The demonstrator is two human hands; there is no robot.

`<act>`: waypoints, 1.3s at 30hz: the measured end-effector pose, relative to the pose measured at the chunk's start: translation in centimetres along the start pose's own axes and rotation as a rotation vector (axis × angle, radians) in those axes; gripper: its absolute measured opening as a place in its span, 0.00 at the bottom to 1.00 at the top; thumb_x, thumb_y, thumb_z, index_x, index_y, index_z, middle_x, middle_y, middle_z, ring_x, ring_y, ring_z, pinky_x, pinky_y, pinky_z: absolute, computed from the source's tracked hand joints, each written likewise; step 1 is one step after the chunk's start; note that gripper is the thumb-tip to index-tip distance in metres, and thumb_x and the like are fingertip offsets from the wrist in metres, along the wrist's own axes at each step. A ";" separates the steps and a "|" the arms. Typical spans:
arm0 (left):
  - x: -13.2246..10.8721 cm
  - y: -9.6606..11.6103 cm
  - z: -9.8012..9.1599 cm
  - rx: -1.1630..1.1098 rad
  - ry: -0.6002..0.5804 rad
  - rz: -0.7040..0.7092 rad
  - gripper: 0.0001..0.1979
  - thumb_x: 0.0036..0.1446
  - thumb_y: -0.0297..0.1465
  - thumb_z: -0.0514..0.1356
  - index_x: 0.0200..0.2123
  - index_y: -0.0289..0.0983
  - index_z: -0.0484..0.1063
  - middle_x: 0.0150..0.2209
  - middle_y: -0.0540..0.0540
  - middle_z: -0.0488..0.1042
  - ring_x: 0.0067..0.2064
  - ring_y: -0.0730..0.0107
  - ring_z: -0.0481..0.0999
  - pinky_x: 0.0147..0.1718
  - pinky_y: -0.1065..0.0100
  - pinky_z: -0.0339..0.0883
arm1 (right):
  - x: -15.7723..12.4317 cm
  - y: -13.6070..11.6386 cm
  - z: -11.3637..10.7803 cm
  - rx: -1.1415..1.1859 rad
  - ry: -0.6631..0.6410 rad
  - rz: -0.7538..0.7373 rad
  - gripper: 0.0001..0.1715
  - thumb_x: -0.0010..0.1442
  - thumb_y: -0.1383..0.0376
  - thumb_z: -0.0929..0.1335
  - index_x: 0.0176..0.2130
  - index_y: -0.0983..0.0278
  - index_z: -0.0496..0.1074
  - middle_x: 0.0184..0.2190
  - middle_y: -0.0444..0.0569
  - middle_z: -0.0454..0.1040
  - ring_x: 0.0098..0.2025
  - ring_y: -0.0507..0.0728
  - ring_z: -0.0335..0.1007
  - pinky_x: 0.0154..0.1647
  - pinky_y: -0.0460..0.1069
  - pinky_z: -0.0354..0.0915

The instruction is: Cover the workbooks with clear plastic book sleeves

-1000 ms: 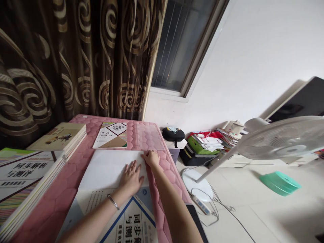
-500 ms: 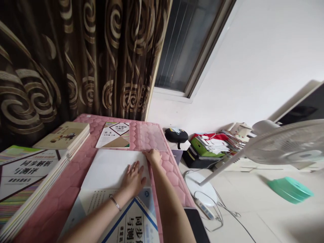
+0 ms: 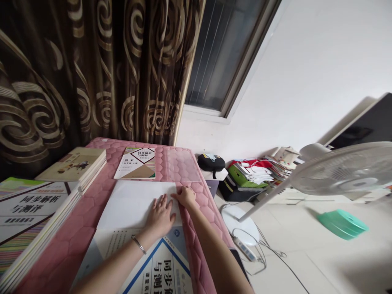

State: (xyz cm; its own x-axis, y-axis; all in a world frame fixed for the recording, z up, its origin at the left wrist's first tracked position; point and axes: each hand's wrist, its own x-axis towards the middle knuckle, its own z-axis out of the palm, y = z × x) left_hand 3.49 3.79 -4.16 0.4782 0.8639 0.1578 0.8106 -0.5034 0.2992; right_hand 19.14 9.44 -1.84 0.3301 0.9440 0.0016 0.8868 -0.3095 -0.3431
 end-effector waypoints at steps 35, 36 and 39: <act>0.0 -16.3 -7.6 0.214 -0.097 -0.213 0.28 0.67 0.39 0.40 0.69 0.41 0.51 0.71 0.45 0.48 0.71 0.57 0.48 0.65 0.35 0.35 | -2.7 -6.4 3.3 -0.105 -0.134 -0.237 0.40 0.70 0.52 0.50 0.70 0.75 0.45 0.71 0.58 0.39 0.73 0.60 0.33 0.70 0.57 0.34; 0.0 -16.4 -7.6 0.216 -0.098 -0.233 0.29 0.67 0.39 0.40 0.69 0.41 0.50 0.71 0.45 0.48 0.71 0.57 0.48 0.65 0.36 0.34 | -2.7 -5.8 3.2 -0.119 -0.128 -0.216 0.39 0.70 0.52 0.50 0.70 0.75 0.45 0.71 0.58 0.40 0.73 0.60 0.33 0.70 0.57 0.33; -0.4 -16.9 -7.6 0.230 -0.085 -0.292 0.29 0.68 0.39 0.39 0.69 0.41 0.49 0.71 0.46 0.47 0.71 0.58 0.46 0.65 0.35 0.32 | -2.6 -5.0 2.8 -0.150 -0.124 -0.181 0.39 0.70 0.53 0.49 0.70 0.75 0.44 0.71 0.58 0.40 0.73 0.59 0.32 0.70 0.58 0.32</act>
State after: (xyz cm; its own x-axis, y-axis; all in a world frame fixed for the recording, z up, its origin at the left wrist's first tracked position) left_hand -12.90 12.08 -2.15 0.2340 0.9721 0.0153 0.9671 -0.2343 0.0992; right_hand 12.97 8.84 -2.80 0.1276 0.9895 -0.0682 0.9688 -0.1391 -0.2051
